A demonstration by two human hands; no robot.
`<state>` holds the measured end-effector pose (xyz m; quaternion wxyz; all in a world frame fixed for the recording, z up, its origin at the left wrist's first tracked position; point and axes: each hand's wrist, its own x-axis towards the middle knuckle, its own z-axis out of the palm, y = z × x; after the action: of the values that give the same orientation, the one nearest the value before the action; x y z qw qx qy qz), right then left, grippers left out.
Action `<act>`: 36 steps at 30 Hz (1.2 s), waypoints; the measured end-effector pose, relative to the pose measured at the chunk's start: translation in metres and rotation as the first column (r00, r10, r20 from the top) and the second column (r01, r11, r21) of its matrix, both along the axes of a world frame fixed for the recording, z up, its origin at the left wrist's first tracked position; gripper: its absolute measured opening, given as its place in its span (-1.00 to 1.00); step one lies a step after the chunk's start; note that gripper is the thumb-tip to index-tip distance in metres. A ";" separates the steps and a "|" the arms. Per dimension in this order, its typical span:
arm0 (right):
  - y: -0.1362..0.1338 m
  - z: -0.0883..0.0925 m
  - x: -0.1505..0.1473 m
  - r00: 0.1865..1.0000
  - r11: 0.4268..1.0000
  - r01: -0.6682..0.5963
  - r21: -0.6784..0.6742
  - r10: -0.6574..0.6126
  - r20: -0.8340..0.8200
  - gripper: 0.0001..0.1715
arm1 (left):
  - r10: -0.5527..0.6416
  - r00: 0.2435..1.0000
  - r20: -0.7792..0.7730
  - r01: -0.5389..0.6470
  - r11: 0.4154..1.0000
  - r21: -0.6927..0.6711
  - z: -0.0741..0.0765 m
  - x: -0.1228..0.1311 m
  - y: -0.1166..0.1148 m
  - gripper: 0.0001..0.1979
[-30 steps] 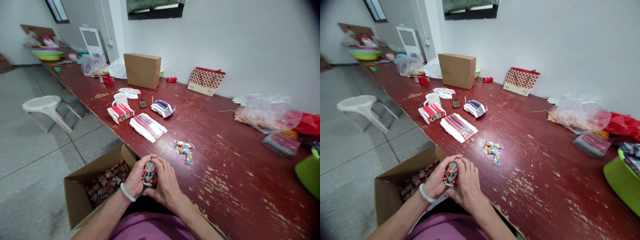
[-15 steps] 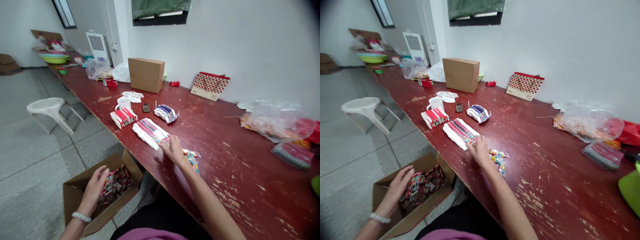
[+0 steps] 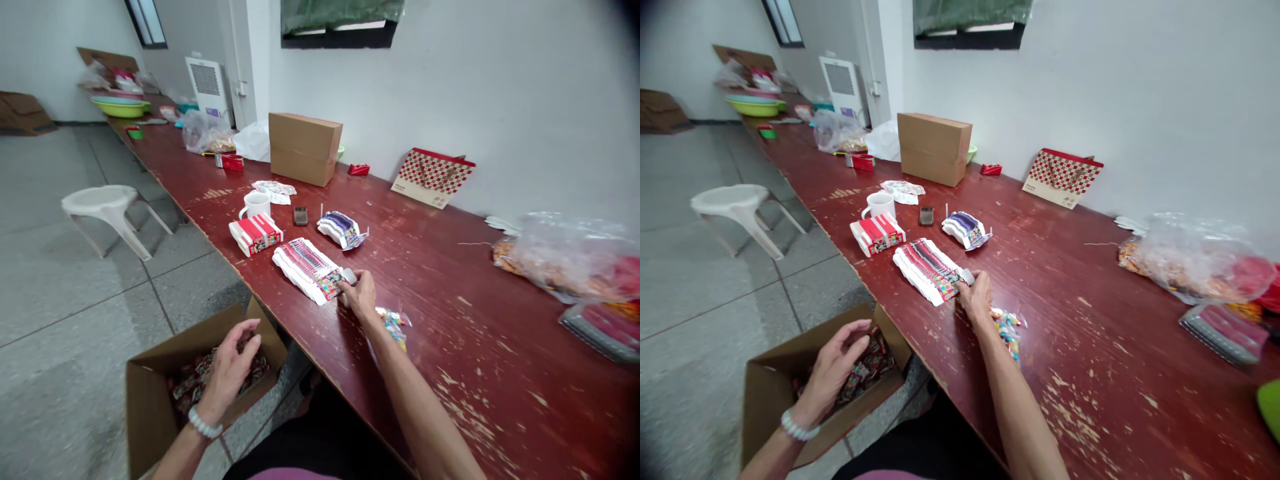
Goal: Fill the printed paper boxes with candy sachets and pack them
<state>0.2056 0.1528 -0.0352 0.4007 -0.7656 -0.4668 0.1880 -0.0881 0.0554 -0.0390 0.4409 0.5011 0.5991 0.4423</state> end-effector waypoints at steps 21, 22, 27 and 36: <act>-0.146 0.078 -0.032 0.488 0.855 -0.423 0.301 0.495 -0.719 -0.63 | -0.441 0.331 0.834 0.853 0.517 -0.065 0.049 0.085 -0.038 -0.49; -0.151 0.078 -0.035 0.467 0.855 -0.423 0.300 0.490 -0.736 -0.59 | -0.444 0.358 0.821 0.837 0.543 -0.072 0.050 0.085 -0.038 -0.54; -0.170 0.062 -0.046 0.381 0.832 -0.480 0.279 0.483 -0.788 -0.54 | -0.470 0.481 0.740 0.773 0.625 -0.106 0.055 0.085 -0.038 -0.66; -0.165 0.034 -0.047 0.611 0.934 -0.254 0.253 0.358 -0.706 -0.65 | -0.451 0.669 0.591 0.601 0.796 -0.073 0.049 0.102 -0.043 -0.68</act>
<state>0.1589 -0.0123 -0.0011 0.5649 -0.5039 -0.3978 0.5183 0.0142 0.0125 0.0097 0.7639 0.4432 0.3286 0.3348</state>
